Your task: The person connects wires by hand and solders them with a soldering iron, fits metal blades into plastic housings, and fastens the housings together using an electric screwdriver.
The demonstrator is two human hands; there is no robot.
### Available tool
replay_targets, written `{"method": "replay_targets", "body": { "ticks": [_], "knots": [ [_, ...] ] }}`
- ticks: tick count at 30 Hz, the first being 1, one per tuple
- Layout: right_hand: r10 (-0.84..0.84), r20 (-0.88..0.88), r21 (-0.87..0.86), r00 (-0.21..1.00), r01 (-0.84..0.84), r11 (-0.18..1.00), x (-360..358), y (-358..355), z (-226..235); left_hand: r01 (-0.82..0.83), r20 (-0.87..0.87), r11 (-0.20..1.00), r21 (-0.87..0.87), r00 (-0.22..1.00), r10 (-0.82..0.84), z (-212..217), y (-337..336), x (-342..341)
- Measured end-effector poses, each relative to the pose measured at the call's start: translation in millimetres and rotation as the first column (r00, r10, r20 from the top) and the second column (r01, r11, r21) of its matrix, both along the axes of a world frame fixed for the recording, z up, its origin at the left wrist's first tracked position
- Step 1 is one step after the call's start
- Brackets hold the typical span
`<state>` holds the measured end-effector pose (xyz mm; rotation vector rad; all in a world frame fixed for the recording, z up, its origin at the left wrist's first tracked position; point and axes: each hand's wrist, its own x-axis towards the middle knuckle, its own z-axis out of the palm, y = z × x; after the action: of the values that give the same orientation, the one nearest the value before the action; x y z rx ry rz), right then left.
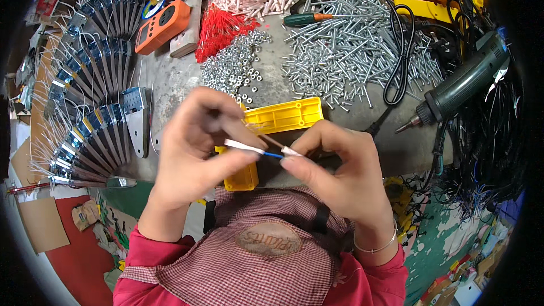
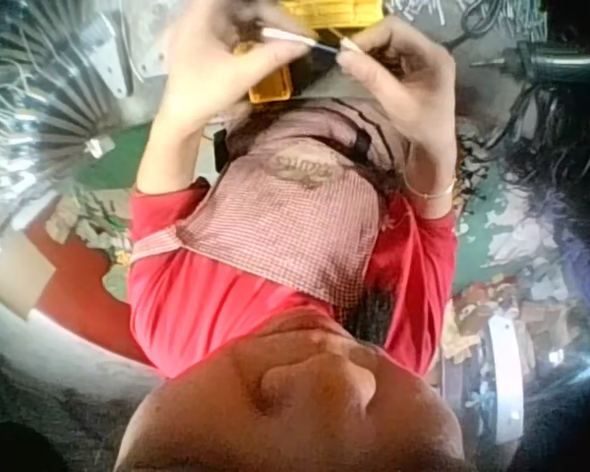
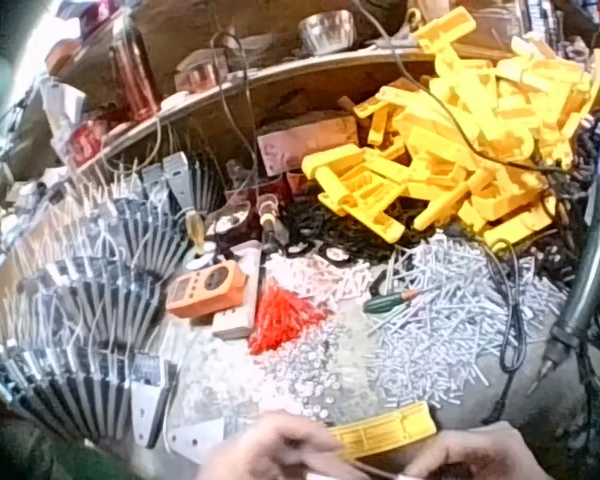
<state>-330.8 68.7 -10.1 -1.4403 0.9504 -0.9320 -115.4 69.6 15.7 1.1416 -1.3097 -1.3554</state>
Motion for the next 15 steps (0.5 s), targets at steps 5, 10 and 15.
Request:
{"method": "replay_targets", "body": {
  "ticks": [5,10,15],
  "knots": [
    [-0.024,0.013,-0.002,1.0,0.024,1.0,-1,-1,2,0.158,0.109,0.987,0.034,0.981,-0.161,4,-2,-3],
    [-0.012,0.096,-0.114,0.995,0.023,0.993,-1,0,-4,0.21,0.117,0.977,0.028,0.97,-0.212,5,0,-9],
    [-0.006,0.028,0.053,1.0,0.005,0.999,7,2,6,0.173,0.375,0.936,-0.307,0.926,-0.048,8,12,-2]
  ]
}}
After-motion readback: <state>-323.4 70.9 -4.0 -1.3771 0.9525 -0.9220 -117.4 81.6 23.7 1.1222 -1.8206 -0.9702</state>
